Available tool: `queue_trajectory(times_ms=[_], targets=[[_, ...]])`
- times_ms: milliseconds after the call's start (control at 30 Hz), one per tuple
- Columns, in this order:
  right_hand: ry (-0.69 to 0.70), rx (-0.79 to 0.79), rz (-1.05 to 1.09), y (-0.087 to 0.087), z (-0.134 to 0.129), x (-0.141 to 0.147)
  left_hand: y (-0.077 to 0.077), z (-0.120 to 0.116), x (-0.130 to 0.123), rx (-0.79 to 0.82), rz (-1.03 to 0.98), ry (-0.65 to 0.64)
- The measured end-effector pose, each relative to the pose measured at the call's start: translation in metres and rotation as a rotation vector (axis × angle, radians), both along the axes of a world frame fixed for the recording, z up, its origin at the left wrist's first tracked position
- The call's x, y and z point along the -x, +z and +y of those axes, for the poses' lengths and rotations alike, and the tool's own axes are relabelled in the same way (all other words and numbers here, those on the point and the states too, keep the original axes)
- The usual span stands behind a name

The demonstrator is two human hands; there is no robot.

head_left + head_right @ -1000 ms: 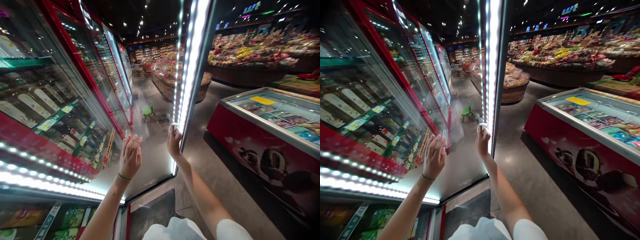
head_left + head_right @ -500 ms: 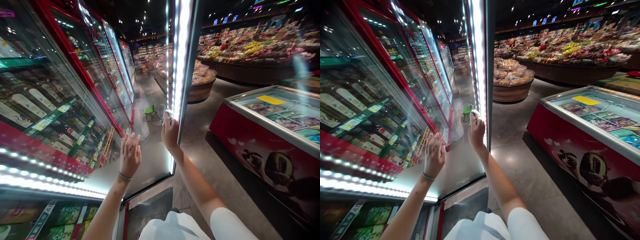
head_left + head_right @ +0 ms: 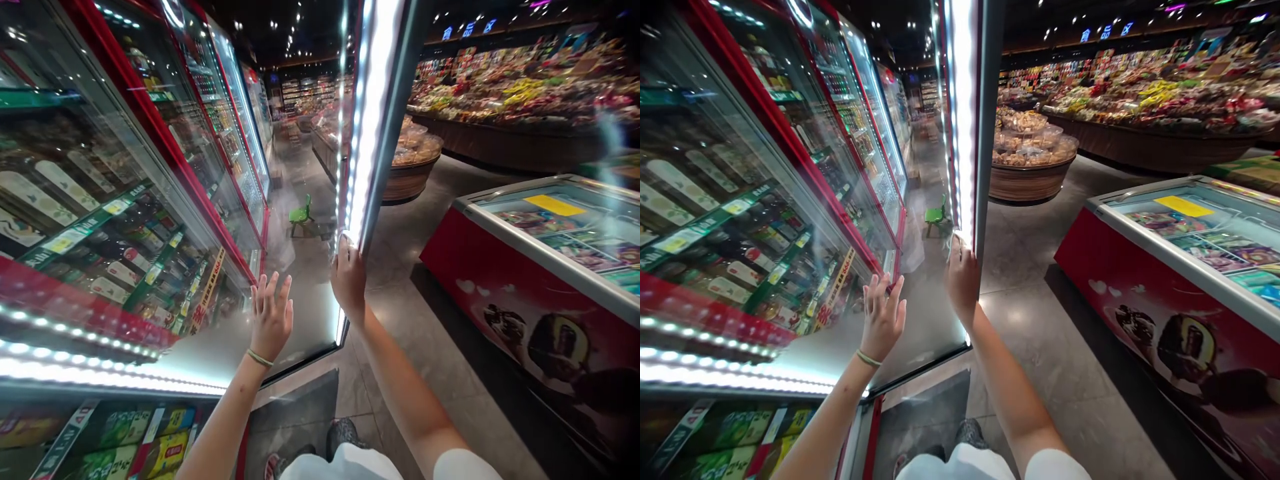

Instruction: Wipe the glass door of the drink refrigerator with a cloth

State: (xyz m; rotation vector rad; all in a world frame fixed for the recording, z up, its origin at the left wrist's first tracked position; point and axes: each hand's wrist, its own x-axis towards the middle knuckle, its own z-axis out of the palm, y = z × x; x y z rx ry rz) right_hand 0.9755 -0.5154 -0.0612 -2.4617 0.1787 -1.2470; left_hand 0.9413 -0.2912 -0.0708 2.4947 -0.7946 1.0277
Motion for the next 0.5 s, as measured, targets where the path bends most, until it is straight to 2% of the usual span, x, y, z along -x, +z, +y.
queue_trajectory(times_ms=[100, 167, 233, 367, 433, 500], targets=[[0.005, -0.002, 0.077, -0.043, 0.004, 0.018, -0.018, 0.001, 0.005, -0.008, 0.006, 0.047], [0.003, -0.01, 0.108, -0.064, 0.006, 0.024, -0.028, 0.005, 0.008, -0.013, 0.015, 0.08], [0.01, -0.013, 0.109, -0.069, 0.006, 0.022, -0.034, 0.01, 0.01, 0.0, 0.011, 0.108], [0.005, -0.004, 0.049, -0.064, -0.001, 0.009, -0.046, 0.021, 0.013, 0.05, 0.024, 0.123], [-0.023, 0.007, 0.018, -0.078, -0.002, 0.007, -0.056, 0.026, 0.016, 0.043, 0.022, 0.111], [-0.061, 0.015, 0.011, -0.101, -0.001, 0.009, -0.069, 0.034, 0.018, 0.03, 0.034, 0.099]])
